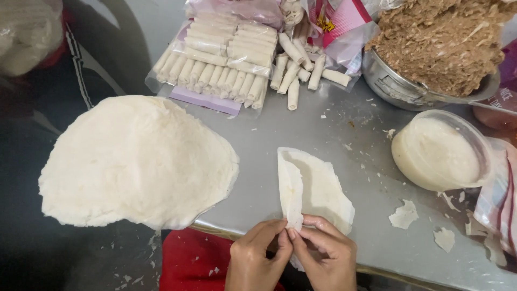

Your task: Rolling thin dough sheets with meat filling into cylinders on a production table

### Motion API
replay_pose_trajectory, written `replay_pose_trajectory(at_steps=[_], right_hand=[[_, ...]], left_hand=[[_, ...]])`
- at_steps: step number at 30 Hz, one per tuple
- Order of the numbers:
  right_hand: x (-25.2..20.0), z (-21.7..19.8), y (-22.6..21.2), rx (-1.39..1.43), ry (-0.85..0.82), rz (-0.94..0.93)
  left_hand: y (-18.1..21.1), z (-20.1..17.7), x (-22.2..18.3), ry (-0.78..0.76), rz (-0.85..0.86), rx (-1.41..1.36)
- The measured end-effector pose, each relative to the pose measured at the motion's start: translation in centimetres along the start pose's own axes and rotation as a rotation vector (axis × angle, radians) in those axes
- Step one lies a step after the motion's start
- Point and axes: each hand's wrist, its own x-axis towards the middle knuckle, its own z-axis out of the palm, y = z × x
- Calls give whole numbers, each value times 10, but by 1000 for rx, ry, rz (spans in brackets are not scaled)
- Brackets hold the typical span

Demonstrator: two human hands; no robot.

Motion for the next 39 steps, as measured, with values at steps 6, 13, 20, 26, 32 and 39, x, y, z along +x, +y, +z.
replay_pose_trajectory(at_steps=[6, 13, 20, 26, 32, 39], right_hand=[[2, -5, 4, -11, 0, 56], [6, -23, 22, 81, -46, 304], [14, -24, 38, 329, -122, 405], [8, -18, 31, 138, -38, 212], [8, -34, 18, 85, -45, 258], [13, -54, 31, 193, -258, 394]], left_hand=[[-2, -1, 6, -42, -46, -6], [6, -14, 20, -33, -155, -97], [-11, -10, 19, -274, -640, -844], [12, -17, 37, -331, -340, -338], [-2, -12, 37, -141, -2, -169], [4, -15, 46, -99, -12, -139]])
